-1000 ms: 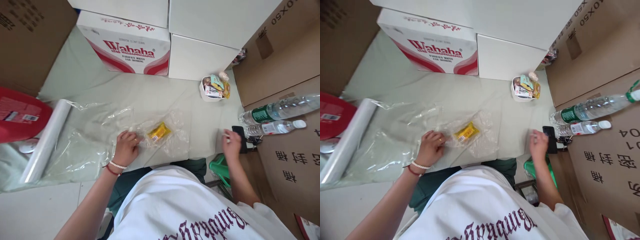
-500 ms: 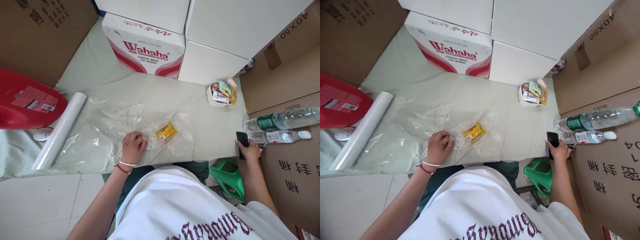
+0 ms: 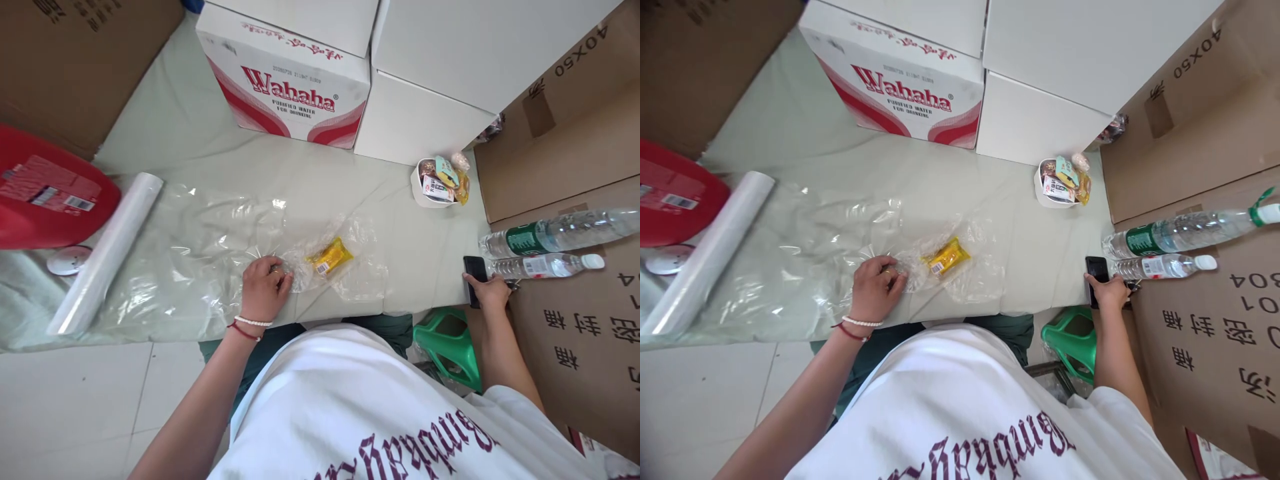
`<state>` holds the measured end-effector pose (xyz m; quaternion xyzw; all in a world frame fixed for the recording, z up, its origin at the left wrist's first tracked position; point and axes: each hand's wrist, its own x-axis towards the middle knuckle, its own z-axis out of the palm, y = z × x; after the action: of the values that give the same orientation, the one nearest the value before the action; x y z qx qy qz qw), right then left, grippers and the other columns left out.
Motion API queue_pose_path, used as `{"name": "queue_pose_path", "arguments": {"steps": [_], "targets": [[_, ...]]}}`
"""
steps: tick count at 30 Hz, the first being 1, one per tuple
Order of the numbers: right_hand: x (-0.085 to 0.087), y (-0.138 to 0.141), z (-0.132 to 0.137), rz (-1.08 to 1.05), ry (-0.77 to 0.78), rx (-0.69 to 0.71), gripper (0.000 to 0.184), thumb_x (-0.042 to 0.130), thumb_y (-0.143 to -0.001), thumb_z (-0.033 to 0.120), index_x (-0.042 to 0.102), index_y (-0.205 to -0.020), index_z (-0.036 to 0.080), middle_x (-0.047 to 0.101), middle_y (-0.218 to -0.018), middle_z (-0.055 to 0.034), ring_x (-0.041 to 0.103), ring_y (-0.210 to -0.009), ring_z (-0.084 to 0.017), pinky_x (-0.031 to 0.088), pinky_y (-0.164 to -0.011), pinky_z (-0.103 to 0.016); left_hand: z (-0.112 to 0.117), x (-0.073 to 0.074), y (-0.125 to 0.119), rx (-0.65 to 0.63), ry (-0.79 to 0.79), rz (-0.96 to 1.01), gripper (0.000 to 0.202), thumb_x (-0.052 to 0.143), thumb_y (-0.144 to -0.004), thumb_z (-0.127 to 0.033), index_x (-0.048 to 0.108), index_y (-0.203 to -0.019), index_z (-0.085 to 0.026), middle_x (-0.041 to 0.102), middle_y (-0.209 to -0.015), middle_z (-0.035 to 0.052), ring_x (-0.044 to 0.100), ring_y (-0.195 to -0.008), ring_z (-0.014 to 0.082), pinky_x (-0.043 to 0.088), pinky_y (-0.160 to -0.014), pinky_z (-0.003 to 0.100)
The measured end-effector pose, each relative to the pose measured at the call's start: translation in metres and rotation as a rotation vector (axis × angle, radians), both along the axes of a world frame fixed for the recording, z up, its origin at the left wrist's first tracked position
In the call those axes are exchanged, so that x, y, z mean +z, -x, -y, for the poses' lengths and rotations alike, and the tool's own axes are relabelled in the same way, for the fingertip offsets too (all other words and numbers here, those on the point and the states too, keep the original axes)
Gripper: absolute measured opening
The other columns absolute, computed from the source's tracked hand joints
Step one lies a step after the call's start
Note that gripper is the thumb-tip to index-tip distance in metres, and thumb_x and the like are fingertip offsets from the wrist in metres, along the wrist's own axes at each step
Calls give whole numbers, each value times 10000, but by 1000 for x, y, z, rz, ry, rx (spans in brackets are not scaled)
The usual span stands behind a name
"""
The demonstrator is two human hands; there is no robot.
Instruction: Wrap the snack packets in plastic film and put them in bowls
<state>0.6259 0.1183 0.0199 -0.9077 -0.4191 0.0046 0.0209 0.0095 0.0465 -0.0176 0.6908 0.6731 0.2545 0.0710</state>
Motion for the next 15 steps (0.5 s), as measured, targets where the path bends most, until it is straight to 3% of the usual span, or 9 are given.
{"name": "queue_pose_path", "arguments": {"steps": [5,9,12,15], "targets": [[7,8,-2,-38,26,-52,930,845,-690,591,599,-1399,42,672,-1317,-285,564,-1284,-475,444,-1084,-569,0,-2,1,6,-7,48,300,599,-941,-361,635,-680,-217,700,-1096,129,613,-1106,309,481,-990,486],[11,26,1,-5,-15,-38,898,792,-728,612,592,-1407,59,592,-1403,-312,503,-1318,-480,426,-1067,-600,2,-4,1,24,-22,72,241,575,-941,-353,737,-1006,-187,685,-1197,161,620,-1141,317,490,-1014,486],[12,66,6,-26,-207,203,613,613,-886,543,658,-1290,83,651,-1289,-265,560,-1235,-400,418,-1086,-585,3,-3,2,9,-23,83,364,549,-939,-310,709,-1241,-184,633,-1378,171,625,-1192,311,482,-1052,478],[18,130,15,-223,-327,621,437,478,-996,461,692,-1228,159,711,-1162,-181,620,-1141,-326,480,-1057,-539,2,-2,2,-12,29,74,384,543,-926,-281,713,-1267,-227,626,-1430,144,606,-1264,328,450,-1102,508]]}}
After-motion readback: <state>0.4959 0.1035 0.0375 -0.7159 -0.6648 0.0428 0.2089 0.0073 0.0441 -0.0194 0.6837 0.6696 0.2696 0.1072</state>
